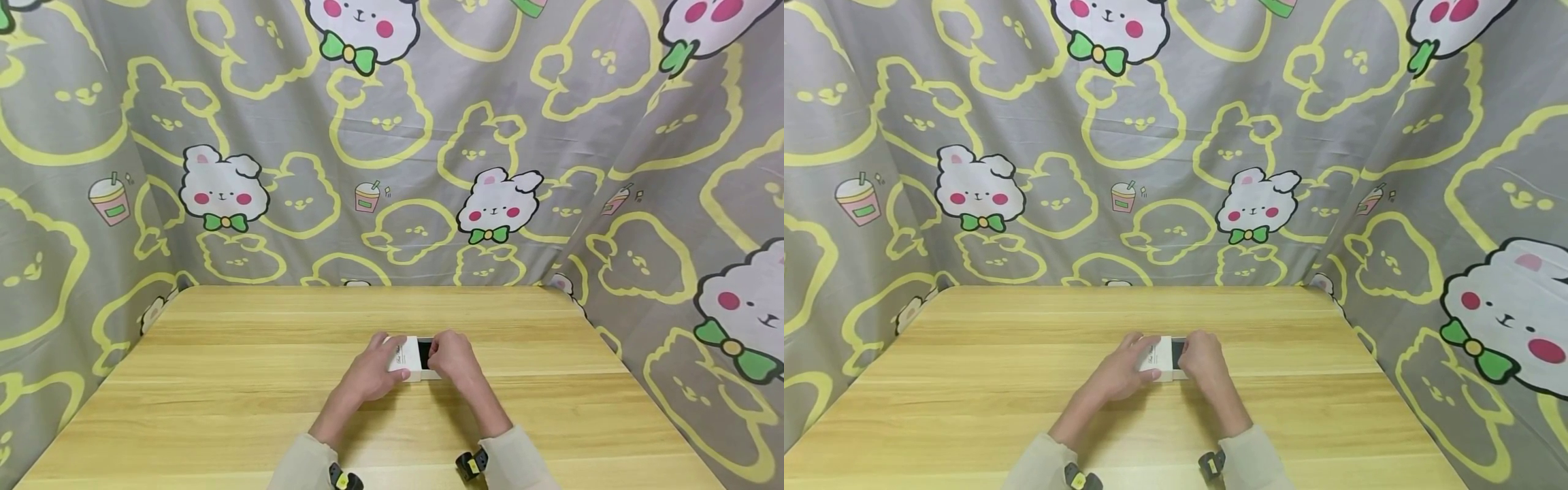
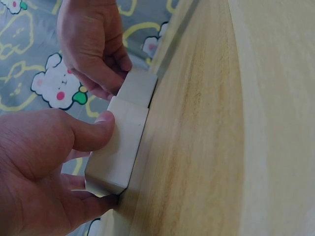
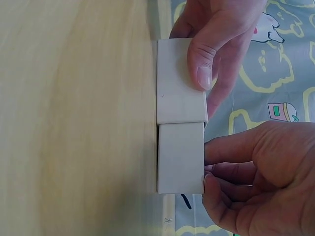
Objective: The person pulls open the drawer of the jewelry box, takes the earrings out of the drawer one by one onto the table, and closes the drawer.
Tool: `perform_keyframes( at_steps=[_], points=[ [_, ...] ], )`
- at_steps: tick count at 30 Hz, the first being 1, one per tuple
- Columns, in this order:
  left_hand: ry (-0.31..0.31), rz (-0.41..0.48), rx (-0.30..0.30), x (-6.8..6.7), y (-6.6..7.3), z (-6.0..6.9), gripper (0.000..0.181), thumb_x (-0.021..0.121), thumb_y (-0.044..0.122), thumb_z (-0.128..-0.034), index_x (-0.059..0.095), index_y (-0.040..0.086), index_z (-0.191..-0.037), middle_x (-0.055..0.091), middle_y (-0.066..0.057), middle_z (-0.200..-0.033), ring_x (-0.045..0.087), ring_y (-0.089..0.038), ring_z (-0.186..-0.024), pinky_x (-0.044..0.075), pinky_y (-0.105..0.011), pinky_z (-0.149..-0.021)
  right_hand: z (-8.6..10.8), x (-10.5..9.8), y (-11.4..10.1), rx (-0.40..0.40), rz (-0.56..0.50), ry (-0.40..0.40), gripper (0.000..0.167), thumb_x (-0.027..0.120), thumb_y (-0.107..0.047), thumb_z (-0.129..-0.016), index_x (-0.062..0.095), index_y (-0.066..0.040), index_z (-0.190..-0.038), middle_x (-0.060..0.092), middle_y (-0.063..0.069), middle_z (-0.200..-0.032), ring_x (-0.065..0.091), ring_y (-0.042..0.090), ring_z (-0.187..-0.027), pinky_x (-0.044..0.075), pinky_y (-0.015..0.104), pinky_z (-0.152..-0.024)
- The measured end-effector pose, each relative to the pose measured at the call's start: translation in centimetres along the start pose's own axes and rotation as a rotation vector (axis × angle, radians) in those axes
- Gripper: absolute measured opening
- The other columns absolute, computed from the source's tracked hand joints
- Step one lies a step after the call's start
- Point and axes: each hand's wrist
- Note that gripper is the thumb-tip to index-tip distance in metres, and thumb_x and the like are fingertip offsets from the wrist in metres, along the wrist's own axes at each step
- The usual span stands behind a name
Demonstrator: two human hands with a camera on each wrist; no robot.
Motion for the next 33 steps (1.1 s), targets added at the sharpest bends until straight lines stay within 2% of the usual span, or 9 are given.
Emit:
perform_keyframes(
  at_steps=[13, 33],
  points=[
    [-0.003, -0.003, -0.001, 0.01, 0.03, -0.11, 0.063, 0.073, 0.028, -0.094, 0.049, 0.013, -0.15, 0.041, -0.018, -0.152, 0.058, -0.031, -0.104, 0.05, -0.055, -0.094, -0.18, -0.11, 0.31, -0.024, -0.013, 0.006, 0.019, 0.069, 0.008, -0.067, 0.066, -0.01, -0.062, 0.062, 0.0, -0.062, 0.051, 0.016, -0.061, 0.041, 0.025, -0.054],
    [-0.002, -0.007, 0.01, -0.07, -0.03, -0.03, 0.062, 0.073, 0.028, -0.0946, 0.048, 0.013, -0.15, 0.041, -0.018, -0.151, 0.058, -0.031, -0.103, 0.05, -0.054, -0.094, -0.13, 0.16, 0.34, 0.005, -0.07, -0.013, 0.019, 0.064, 0.011, -0.07, 0.069, -0.007, -0.067, 0.065, 0.002, -0.068, 0.055, 0.018, -0.065, 0.044, 0.026, -0.055]
  ],
)
Point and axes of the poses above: each hand's wrist, its own z-axis away from the middle knuckle, its own x-axis out of the palm, y = z × x
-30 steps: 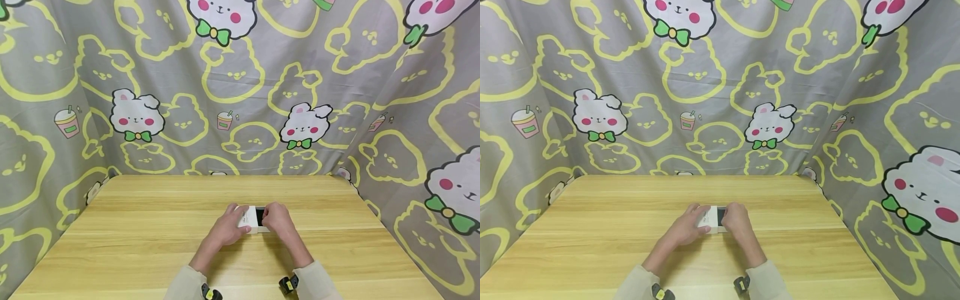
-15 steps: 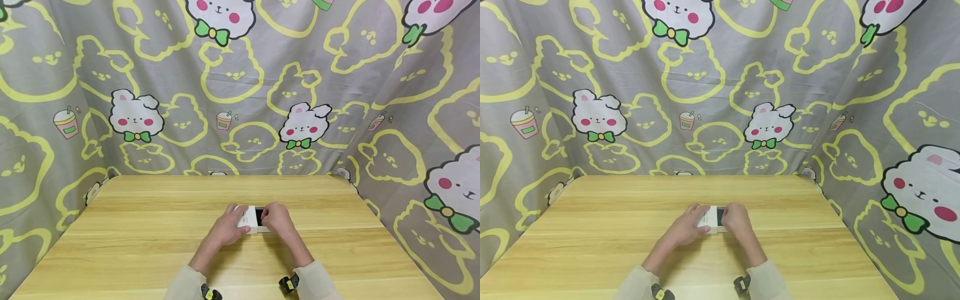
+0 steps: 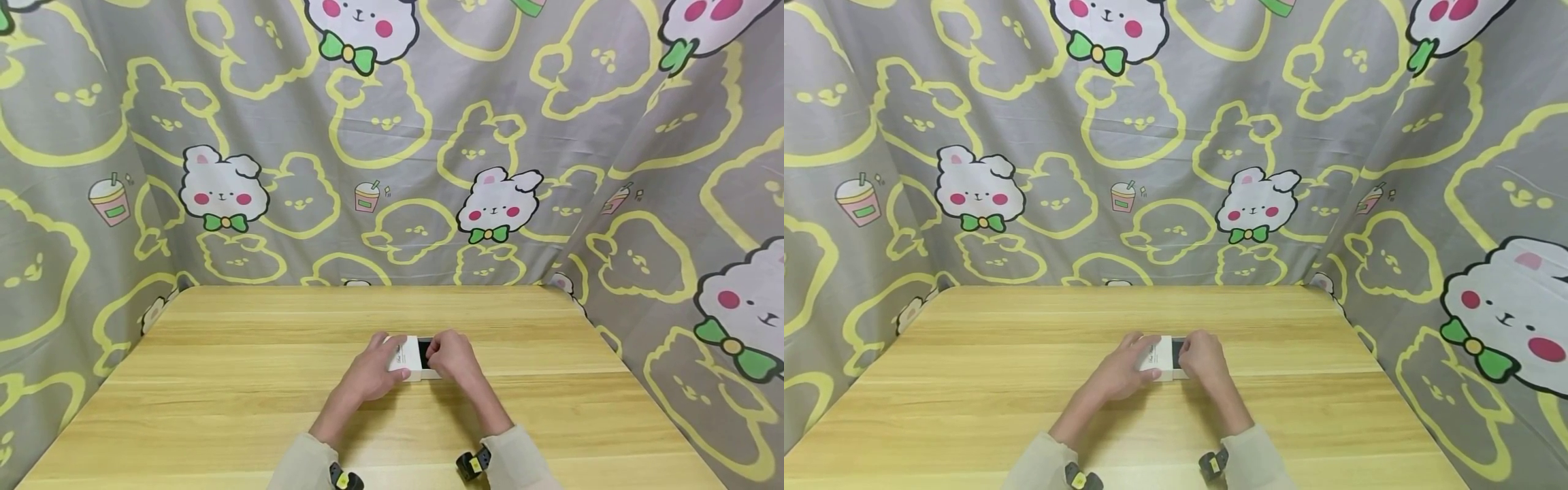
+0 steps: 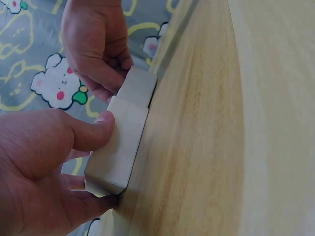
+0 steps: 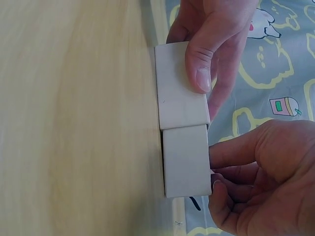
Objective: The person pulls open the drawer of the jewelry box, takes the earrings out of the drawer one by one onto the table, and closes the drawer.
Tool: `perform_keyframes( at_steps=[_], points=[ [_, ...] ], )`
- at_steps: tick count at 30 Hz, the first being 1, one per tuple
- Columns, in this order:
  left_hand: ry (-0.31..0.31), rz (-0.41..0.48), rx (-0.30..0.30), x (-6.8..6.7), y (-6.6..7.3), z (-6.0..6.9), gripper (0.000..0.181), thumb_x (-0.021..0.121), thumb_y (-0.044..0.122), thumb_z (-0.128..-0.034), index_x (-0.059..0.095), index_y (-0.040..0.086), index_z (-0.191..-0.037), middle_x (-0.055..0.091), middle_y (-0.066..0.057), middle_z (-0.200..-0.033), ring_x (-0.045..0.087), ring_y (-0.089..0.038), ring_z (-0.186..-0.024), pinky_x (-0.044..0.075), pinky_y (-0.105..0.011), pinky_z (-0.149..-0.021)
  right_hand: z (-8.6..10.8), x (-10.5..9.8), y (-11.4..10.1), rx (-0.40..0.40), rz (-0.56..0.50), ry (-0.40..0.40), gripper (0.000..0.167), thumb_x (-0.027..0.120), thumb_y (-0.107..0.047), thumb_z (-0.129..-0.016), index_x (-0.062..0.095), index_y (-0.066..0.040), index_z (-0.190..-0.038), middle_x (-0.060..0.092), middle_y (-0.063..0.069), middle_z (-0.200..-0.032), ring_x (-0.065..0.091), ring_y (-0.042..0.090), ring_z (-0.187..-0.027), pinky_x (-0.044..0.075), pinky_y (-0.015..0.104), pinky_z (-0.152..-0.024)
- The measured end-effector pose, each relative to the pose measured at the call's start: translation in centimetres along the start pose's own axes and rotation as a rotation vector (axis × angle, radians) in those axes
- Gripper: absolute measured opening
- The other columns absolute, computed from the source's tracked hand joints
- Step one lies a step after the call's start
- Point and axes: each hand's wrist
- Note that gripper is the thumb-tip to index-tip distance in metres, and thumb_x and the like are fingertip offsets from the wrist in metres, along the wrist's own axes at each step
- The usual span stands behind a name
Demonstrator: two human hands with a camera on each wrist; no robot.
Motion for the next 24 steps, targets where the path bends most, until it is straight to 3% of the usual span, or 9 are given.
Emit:
perform_keyframes(
  at_steps=[8, 24],
  points=[
    [0.009, -0.009, 0.013, 0.1, 0.02, -0.11, 0.062, 0.073, 0.027, -0.094, 0.049, 0.014, -0.149, 0.044, -0.016, -0.148, 0.056, -0.026, -0.097, 0.05, -0.049, -0.088, 0.22, -0.25, 0.1, -0.019, -0.012, 0.013, 0.018, 0.064, 0.009, -0.069, 0.067, -0.008, -0.066, 0.064, 0.002, -0.066, 0.052, 0.016, -0.06, 0.041, 0.026, -0.052],
    [0.005, -0.011, 0.005, 0.16, -0.22, -0.09, 0.062, 0.072, 0.028, -0.0946, 0.048, 0.015, -0.15, 0.043, -0.016, -0.15, 0.059, -0.031, -0.104, 0.05, -0.054, -0.094, 0.21, -0.19, -0.5, 0.006, 0.073, 0.012, 0.019, 0.07, 0.008, -0.069, 0.064, -0.008, -0.061, 0.06, 0.0, -0.06, 0.052, 0.017, -0.058, 0.041, 0.026, -0.051]
  ],
)
Point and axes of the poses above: each hand's wrist, its own z-axis away from the middle knuckle, its own x-axis out of the palm, y = z × x
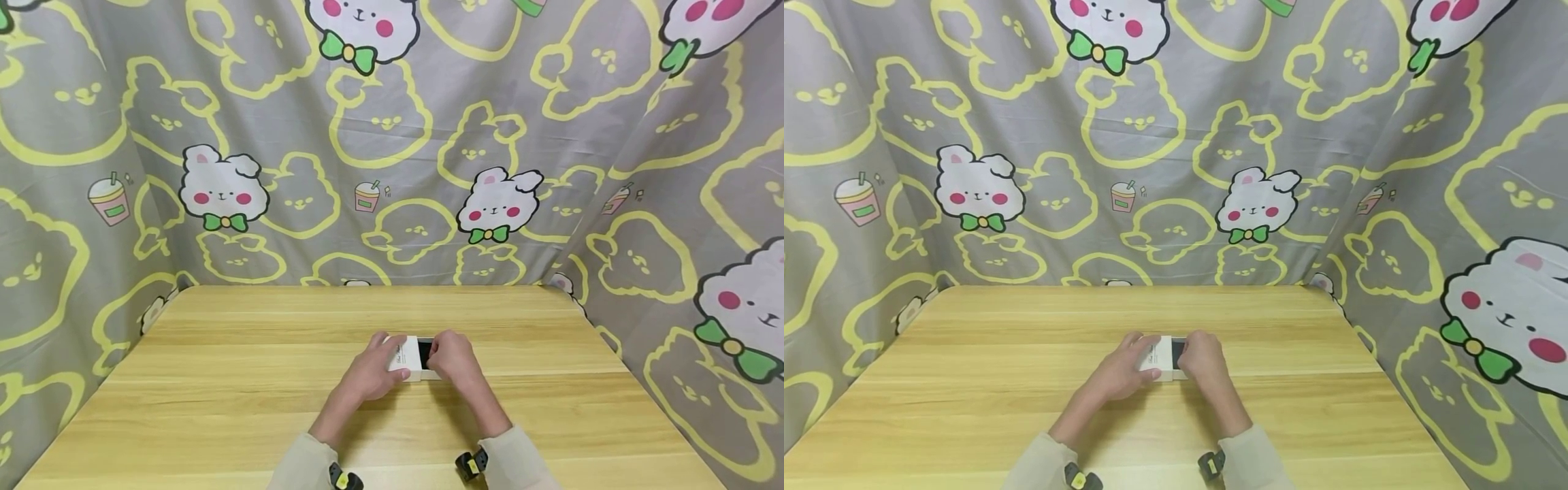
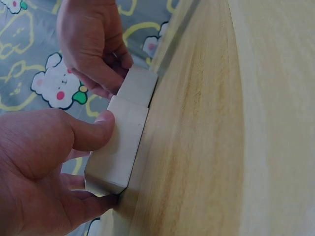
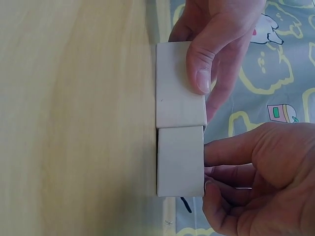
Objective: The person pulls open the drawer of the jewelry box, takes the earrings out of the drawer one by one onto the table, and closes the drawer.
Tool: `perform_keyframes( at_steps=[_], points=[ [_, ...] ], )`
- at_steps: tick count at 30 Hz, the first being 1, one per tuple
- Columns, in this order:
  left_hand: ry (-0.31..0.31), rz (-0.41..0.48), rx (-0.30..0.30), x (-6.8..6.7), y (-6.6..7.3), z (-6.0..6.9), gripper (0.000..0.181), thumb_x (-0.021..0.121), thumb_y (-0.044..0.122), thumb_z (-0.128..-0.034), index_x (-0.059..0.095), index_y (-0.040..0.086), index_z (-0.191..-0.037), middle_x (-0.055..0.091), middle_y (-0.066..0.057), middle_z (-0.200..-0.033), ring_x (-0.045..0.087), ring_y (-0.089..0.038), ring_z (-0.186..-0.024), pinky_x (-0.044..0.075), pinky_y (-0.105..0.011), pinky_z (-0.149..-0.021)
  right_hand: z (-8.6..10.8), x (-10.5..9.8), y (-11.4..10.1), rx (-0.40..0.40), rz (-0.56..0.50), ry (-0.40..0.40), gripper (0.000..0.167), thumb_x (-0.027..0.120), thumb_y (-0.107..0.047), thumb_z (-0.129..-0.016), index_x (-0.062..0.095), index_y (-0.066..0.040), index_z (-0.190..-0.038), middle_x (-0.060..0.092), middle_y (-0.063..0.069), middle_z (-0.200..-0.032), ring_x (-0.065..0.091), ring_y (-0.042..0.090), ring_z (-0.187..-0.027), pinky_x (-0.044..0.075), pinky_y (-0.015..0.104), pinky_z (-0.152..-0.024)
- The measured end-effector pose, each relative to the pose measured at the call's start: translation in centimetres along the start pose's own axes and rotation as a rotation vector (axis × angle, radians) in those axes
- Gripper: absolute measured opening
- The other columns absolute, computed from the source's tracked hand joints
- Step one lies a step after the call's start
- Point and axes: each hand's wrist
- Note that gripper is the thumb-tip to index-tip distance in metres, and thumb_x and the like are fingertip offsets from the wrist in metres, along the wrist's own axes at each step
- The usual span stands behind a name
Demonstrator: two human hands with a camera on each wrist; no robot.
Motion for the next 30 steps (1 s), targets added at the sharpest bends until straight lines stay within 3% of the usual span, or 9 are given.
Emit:
perform_keyframes(
  at_steps=[6, 16, 30],
  points=[
    [0.003, 0.005, 0.011, -0.08, 0.13, -0.02, 0.062, 0.072, 0.028, -0.0946, 0.048, 0.014, -0.15, 0.044, -0.015, -0.148, 0.056, -0.026, -0.097, 0.05, -0.05, -0.089, 0.09, -0.01, 0.0, 0.001, 0.002, 0.003, 0.019, 0.069, 0.008, -0.07, 0.064, -0.008, -0.06, 0.06, 0.001, -0.06, 0.051, 0.017, -0.057, 0.04, 0.026, -0.05],
    [-0.004, 0.007, -0.007, 0.02, -0.01, 0.03, 0.062, 0.072, 0.028, -0.0947, 0.048, 0.014, -0.15, 0.042, -0.016, -0.151, 0.058, -0.03, -0.103, 0.05, -0.054, -0.094, 0.16, 0.18, 0.16, -0.031, -0.016, 0.011, 0.022, 0.066, 0.01, -0.07, 0.063, -0.008, -0.059, 0.057, 0.0, -0.057, 0.048, 0.015, -0.054, 0.037, 0.024, -0.049],
    [0.004, 0.006, -0.002, -0.03, 0.07, 0.0, 0.062, 0.073, 0.028, -0.0944, 0.048, 0.014, -0.15, 0.042, -0.017, -0.151, 0.058, -0.03, -0.103, 0.05, -0.053, -0.092, 0.18, 0.26, 0.19, -0.059, -0.016, 0.037, 0.022, 0.064, 0.01, -0.068, 0.064, -0.009, -0.057, 0.057, -0.001, -0.055, 0.049, 0.015, -0.055, 0.038, 0.025, -0.05]
  ],
)
Point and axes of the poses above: each hand's wrist, its own z-axis away from the middle knuckle, its own x-axis out of the palm, y = z × x
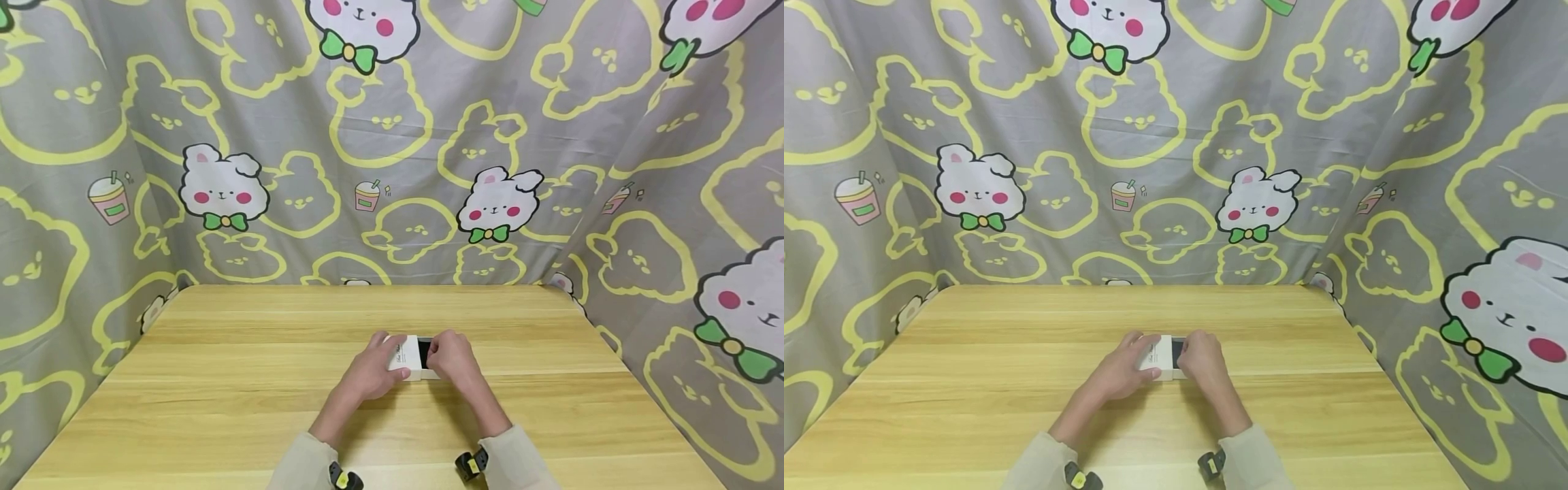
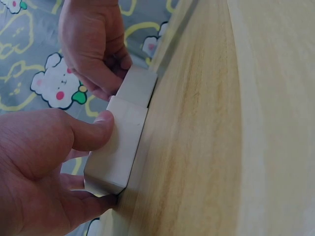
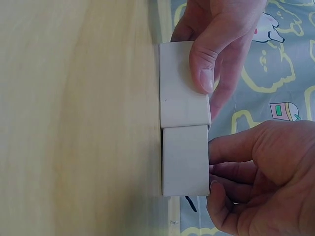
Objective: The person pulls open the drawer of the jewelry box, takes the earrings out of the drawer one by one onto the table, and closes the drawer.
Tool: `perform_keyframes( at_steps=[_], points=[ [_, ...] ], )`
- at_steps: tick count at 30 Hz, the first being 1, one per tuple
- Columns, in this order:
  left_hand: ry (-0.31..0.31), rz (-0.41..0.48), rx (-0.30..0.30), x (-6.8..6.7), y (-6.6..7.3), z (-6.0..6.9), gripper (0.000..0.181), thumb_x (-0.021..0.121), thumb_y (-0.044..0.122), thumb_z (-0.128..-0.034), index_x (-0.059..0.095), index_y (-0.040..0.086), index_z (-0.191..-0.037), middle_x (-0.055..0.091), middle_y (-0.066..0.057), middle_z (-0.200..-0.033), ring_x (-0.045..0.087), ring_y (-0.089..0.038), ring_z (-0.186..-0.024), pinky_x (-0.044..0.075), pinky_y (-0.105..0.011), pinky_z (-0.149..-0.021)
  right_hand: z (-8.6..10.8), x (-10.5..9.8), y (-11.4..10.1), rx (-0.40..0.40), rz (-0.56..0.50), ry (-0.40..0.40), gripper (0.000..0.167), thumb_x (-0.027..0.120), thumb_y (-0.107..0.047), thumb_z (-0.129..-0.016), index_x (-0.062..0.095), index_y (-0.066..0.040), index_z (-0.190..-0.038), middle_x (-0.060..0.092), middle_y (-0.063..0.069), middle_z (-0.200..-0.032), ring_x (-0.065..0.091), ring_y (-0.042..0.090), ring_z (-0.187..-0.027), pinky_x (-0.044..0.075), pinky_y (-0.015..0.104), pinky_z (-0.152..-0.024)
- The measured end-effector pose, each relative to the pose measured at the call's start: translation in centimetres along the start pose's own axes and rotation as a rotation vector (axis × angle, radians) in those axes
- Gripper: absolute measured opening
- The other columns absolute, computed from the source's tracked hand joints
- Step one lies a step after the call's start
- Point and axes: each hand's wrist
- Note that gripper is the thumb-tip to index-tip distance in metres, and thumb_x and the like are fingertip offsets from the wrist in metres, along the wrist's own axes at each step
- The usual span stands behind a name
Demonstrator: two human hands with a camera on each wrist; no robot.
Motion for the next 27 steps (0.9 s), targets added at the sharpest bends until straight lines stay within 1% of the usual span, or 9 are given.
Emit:
perform_keyframes(
  at_steps=[4, 6, 12, 18, 21, 23, 27],
  points=[
    [0.001, 0.0, 0.003, -0.02, -0.03, 0.03, 0.062, 0.073, 0.027, -0.0945, 0.048, 0.013, -0.15, 0.042, -0.017, -0.151, 0.057, -0.028, -0.101, 0.05, -0.052, -0.09, -0.05, 0.18, -0.07, 0.01, 0.004, 0.0, 0.022, 0.064, 0.009, -0.067, 0.063, -0.009, -0.054, 0.055, -0.002, -0.053, 0.048, 0.015, -0.054, 0.037, 0.025, -0.049],
    [0.004, -0.002, 0.01, -0.06, -0.03, 0.05, 0.062, 0.073, 0.027, -0.0944, 0.049, 0.012, -0.15, 0.043, -0.018, -0.15, 0.057, -0.028, -0.099, 0.05, -0.052, -0.089, -0.06, 0.27, -0.13, 0.014, 0.006, -0.001, 0.024, 0.064, 0.009, -0.068, 0.061, -0.009, -0.052, 0.052, -0.004, -0.05, 0.045, 0.014, -0.052, 0.035, 0.024, -0.048],
    [0.003, -0.008, 0.011, -0.11, 0.03, 0.06, 0.062, 0.073, 0.027, -0.0945, 0.048, 0.013, -0.15, 0.042, -0.019, -0.151, 0.057, -0.029, -0.1, 0.05, -0.052, -0.09, -0.02, 0.29, -0.27, 0.036, -0.012, -0.018, 0.034, 0.061, 0.009, -0.069, 0.049, -0.012, -0.046, 0.035, -0.008, -0.044, 0.031, 0.01, -0.046, 0.024, 0.023, -0.044],
    [-0.006, 0.006, 0.0, -0.05, 0.21, 0.09, 0.062, 0.072, 0.028, -0.0949, 0.048, 0.014, -0.15, 0.04, -0.019, -0.153, 0.058, -0.031, -0.103, 0.05, -0.054, -0.092, -0.03, 0.19, -0.19, 0.063, -0.017, -0.037, 0.038, 0.058, 0.008, -0.068, 0.04, -0.017, -0.046, 0.028, -0.01, -0.043, 0.024, 0.007, -0.044, 0.019, 0.022, -0.044],
    [-0.008, 0.005, -0.008, -0.03, 0.23, 0.09, 0.061, 0.072, 0.028, -0.0949, 0.048, 0.015, -0.15, 0.04, -0.019, -0.154, 0.058, -0.032, -0.105, 0.05, -0.055, -0.093, -0.04, 0.22, -0.16, 0.057, -0.016, -0.04, 0.041, 0.056, 0.008, -0.068, 0.035, -0.018, -0.046, 0.024, -0.011, -0.044, 0.02, 0.006, -0.044, 0.017, 0.021, -0.044],
    [-0.006, 0.001, -0.01, -0.01, 0.19, 0.07, 0.062, 0.072, 0.028, -0.0945, 0.049, 0.015, -0.15, 0.04, -0.019, -0.154, 0.059, -0.033, -0.106, 0.05, -0.056, -0.094, -0.01, 0.23, -0.19, 0.039, -0.013, -0.03, 0.042, 0.055, 0.008, -0.069, 0.033, -0.019, -0.046, 0.021, -0.011, -0.044, 0.019, 0.006, -0.045, 0.016, 0.021, -0.044],
    [-0.004, 0.003, -0.014, 0.02, 0.1, 0.06, 0.062, 0.073, 0.029, -0.0944, 0.049, 0.016, -0.15, 0.04, -0.019, -0.154, 0.059, -0.034, -0.108, 0.05, -0.056, -0.095, 0.0, 0.25, -0.23, 0.019, -0.004, -0.019, 0.043, 0.053, 0.008, -0.072, 0.032, -0.019, -0.046, 0.02, -0.011, -0.046, 0.019, 0.007, -0.047, 0.017, 0.022, -0.045]
  ],
)
Point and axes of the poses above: each hand's wrist, its own z-axis away from the middle knuckle, its own x-axis out of the palm, y = z × x
